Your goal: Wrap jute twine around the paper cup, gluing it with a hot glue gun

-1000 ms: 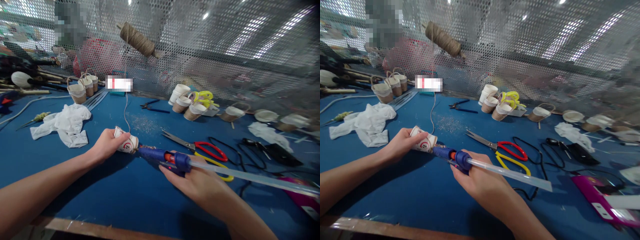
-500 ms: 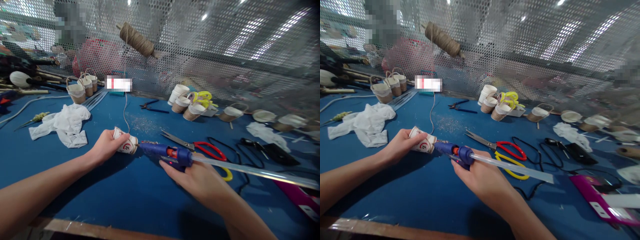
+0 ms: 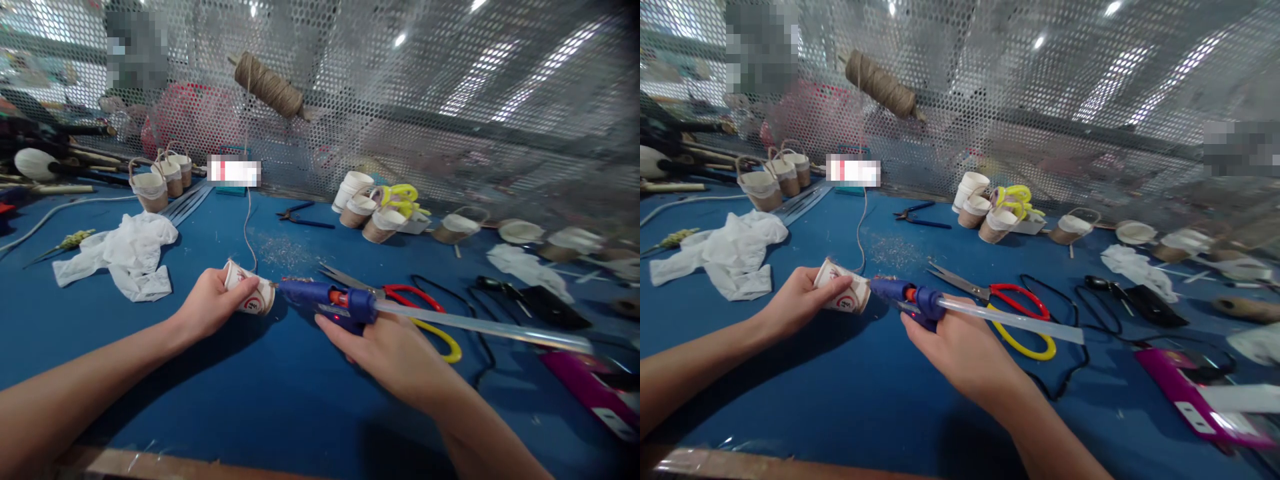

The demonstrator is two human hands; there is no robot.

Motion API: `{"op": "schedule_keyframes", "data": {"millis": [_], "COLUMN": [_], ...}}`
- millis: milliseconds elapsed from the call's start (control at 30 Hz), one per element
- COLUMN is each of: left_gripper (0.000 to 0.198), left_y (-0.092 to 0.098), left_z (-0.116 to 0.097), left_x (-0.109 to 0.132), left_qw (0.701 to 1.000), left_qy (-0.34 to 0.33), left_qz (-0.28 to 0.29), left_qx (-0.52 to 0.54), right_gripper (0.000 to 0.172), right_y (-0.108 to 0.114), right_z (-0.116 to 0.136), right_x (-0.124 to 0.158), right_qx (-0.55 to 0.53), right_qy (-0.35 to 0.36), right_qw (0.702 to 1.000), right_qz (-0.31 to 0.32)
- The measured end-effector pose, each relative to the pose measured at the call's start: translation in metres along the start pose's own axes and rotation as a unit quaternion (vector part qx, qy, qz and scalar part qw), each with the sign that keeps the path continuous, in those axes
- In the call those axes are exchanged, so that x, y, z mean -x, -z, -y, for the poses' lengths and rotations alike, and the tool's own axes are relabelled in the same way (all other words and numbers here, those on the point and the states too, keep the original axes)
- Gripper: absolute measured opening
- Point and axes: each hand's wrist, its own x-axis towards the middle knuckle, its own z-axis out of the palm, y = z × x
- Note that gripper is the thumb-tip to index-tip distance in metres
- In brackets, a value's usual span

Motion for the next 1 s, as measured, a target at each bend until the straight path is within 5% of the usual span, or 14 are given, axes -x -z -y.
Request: {"op": "schedule_keyframes", "data": {"millis": [367, 1000], "left_gripper": [0.030, 0.027], "left_y": [0.001, 0.001], "left_z": [0.002, -0.001], "left_x": [0.000, -0.004], "left_qw": [1.000, 0.997], "left_qy": [-0.018, 0.039], "left_qz": [0.017, 0.001], "left_qx": [-0.018, 0.069], "right_gripper": [0.025, 0.028], "right_y": [0.001, 0.004], "right_z": [-0.004, -0.002], "right_x": [-0.001, 0.006], "right_qx": [-0.012, 0.009], "right_qy": [-0.023, 0.074], "right_qw": [0.999, 0.996], "right_qz": [0.044, 0.044]}}
